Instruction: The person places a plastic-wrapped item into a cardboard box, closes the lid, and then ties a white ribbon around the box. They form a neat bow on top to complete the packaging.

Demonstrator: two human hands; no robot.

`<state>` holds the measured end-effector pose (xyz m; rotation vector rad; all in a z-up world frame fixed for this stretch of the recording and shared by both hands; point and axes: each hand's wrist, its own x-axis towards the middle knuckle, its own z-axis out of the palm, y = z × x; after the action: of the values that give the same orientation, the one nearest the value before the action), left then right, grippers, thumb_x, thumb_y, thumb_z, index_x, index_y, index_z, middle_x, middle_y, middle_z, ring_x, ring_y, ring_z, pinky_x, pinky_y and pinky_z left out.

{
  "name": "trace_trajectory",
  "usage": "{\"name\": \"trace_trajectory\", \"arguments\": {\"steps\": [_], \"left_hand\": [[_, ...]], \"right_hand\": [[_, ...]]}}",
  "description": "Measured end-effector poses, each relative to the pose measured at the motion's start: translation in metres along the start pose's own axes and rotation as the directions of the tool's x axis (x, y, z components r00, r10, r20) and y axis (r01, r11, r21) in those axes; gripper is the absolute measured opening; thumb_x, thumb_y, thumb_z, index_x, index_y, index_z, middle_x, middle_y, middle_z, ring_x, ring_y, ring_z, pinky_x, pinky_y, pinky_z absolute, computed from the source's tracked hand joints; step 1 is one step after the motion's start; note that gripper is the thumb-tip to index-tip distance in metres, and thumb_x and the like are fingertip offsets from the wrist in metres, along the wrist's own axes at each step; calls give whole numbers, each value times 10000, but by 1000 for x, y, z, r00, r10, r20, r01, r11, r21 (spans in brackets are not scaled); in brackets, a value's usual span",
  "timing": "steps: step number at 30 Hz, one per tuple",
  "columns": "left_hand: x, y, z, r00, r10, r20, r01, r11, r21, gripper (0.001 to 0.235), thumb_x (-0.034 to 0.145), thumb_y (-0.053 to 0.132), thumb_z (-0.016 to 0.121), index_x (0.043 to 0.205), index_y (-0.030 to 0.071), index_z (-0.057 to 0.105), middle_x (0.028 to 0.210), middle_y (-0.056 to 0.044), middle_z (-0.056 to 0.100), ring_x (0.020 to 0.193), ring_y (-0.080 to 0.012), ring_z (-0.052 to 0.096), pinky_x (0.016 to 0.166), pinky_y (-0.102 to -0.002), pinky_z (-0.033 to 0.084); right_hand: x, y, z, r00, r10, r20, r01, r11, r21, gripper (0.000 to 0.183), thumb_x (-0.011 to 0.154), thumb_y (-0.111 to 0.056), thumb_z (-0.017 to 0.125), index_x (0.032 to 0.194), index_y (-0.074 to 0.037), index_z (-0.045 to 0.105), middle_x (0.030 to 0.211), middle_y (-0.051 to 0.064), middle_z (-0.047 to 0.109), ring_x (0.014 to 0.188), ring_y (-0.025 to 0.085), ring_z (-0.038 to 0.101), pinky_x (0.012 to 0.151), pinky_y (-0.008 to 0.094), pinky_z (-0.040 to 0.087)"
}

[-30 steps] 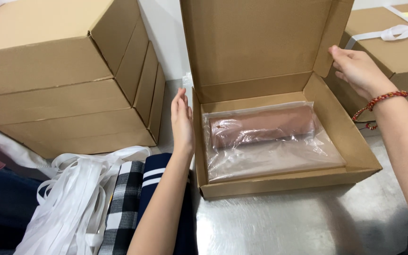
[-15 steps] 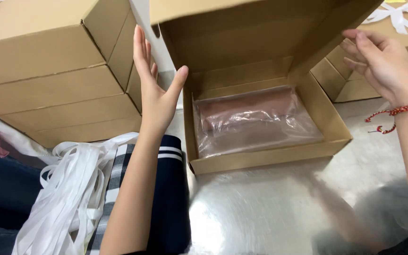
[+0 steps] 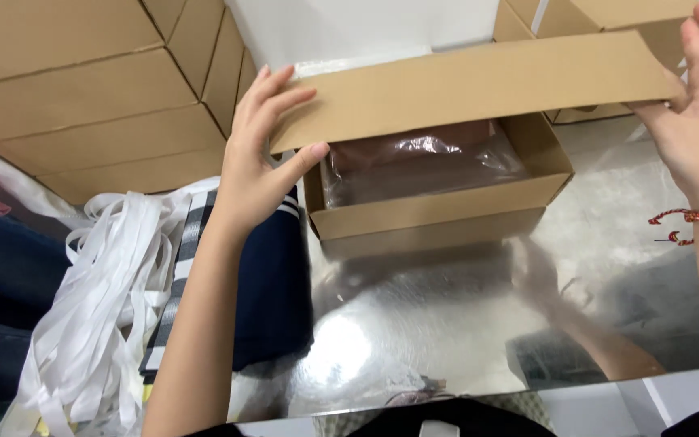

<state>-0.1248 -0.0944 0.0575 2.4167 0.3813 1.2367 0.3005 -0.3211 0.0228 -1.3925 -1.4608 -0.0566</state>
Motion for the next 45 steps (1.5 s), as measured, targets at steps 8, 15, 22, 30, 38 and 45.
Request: {"name": "trace_trajectory", "arguments": {"steps": [8,15,22,30,38,45], "left_hand": [[-42,13,11,968,-165,189,188,976,-111,346,1023,275,620,1312,100,694,1559,-130,550,1510,-334,466,1227,-496,396],[-72,-24,50,849,-469,242,520,822,-232,511,1061,408,498,1433,77,614,1764,-218,195,1632,-370,214,1250,-474,268],[-71,-13,47,548,-763,344,834,469,-290,681,977,502,472,1522,101,552,1648,-142,502,1571,-289,408,1265,-429,315],[-69,-14,47,560,-752,347,812,414,-412,801,968,590,405,1600,98,400,1704,-205,370,1593,-390,306,1259,-512,276],[-6,-11,18,683,-705,189,673,508,-537,942,912,703,316,1639,105,344,1610,-264,521,1483,-388,536,1183,-443,389],[65,-16,9,757,-653,3,533,614,-582,922,907,724,257,1616,161,430,1645,-174,520,1541,-317,490,1239,-397,352]], "right_hand": [[-65,14,5,976,218,7,-219,976,3,376,1062,160,528,1382,-33,573,1894,224,223,1696,509,321,1271,520,484],[-103,39,22,925,369,92,-380,907,183,290,974,68,586,1257,8,616,1819,173,335,1615,358,420,1279,425,362],[-104,59,23,873,453,182,-488,799,351,299,949,55,588,1230,-44,621,1866,155,300,1509,260,490,1082,350,493],[-80,19,38,764,609,213,-631,634,447,750,869,104,462,1593,-63,356,1706,142,406,1472,258,428,1265,403,335],[-16,31,23,908,406,102,-393,742,544,803,904,-62,524,1678,-102,314,1705,101,391,1434,170,417,1166,284,333],[59,67,22,963,271,-5,-217,781,586,391,1183,-209,499,1559,-102,483,1534,41,594,1372,102,592,1191,230,481]]}}
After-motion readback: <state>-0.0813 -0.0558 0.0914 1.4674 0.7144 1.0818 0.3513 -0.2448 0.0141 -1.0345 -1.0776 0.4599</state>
